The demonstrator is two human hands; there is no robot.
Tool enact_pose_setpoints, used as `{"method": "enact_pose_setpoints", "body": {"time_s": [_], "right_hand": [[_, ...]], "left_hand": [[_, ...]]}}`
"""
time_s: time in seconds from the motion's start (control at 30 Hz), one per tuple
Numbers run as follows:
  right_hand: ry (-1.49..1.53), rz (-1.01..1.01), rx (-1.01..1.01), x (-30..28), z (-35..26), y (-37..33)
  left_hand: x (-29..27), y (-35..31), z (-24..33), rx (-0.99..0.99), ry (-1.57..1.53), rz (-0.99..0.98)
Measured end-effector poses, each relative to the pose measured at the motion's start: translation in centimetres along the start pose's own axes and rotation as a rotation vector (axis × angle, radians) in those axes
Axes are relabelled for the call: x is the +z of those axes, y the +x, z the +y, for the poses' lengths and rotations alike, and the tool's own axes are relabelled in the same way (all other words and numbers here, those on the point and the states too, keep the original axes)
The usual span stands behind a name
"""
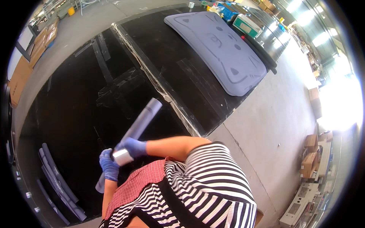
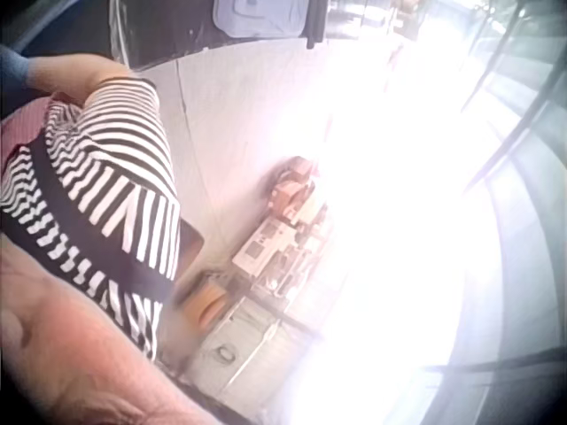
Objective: The person rolls up several foam floor mats by hand on a large table, securing one of the rolled mats with white tape.
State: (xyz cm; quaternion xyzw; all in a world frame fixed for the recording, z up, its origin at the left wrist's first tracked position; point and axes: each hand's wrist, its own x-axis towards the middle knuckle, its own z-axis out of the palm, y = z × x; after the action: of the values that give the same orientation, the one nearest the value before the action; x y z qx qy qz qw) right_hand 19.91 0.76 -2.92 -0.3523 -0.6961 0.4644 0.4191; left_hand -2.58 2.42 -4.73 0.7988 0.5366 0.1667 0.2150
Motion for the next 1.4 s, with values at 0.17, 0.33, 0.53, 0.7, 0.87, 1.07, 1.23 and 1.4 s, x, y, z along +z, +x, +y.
{"method": "enact_pose_setpoints", "body": {"time_s": [0.17, 0.33, 0.53, 0.7, 0.87, 1.07, 1.23, 1.4], "right_hand": [[-0.099, 0.221, 0.334, -2.4, 3.8, 12.6], [-0.15, 0.108, 0.002, 0.5, 0.2, 7.8], [0.545, 0.048, 0.394, 0.9, -2.2, -6.3], [0.65, 0.089, 0.354, 2.2, -0.3, -3.7], [-0.232, 0.143, 0.259, -1.7, 3.4, 9.1], [-0.109, 0.13, 0.053, 0.8, -0.9, 4.5], [0.529, 0.201, 0.327, 1.8, -2.3, -5.2], [0.425, 0.063, 0.34, 2.1, -1.4, -4.8]], "left_hand": [[-1.4, 0.9, 4.9, -0.052, 0.499, -0.137], [-0.9, 8.3, -3.6, 0.125, 0.582, -0.031], [-2.0, 0.3, 3.1, 0.007, -0.021, -0.28], [-1.0, -0.9, 1.6, 0.02, -0.045, 0.005], [0.2, -0.6, 3.9, -0.009, 0.47, -0.099], [-1.4, 7.5, -1.2, -0.072, 0.408, -0.093], [-2.4, 1.0, 4.5, 0.027, 0.248, -0.369], [0.1, -2.3, 1.8, -0.112, -0.152, -0.057]]}}
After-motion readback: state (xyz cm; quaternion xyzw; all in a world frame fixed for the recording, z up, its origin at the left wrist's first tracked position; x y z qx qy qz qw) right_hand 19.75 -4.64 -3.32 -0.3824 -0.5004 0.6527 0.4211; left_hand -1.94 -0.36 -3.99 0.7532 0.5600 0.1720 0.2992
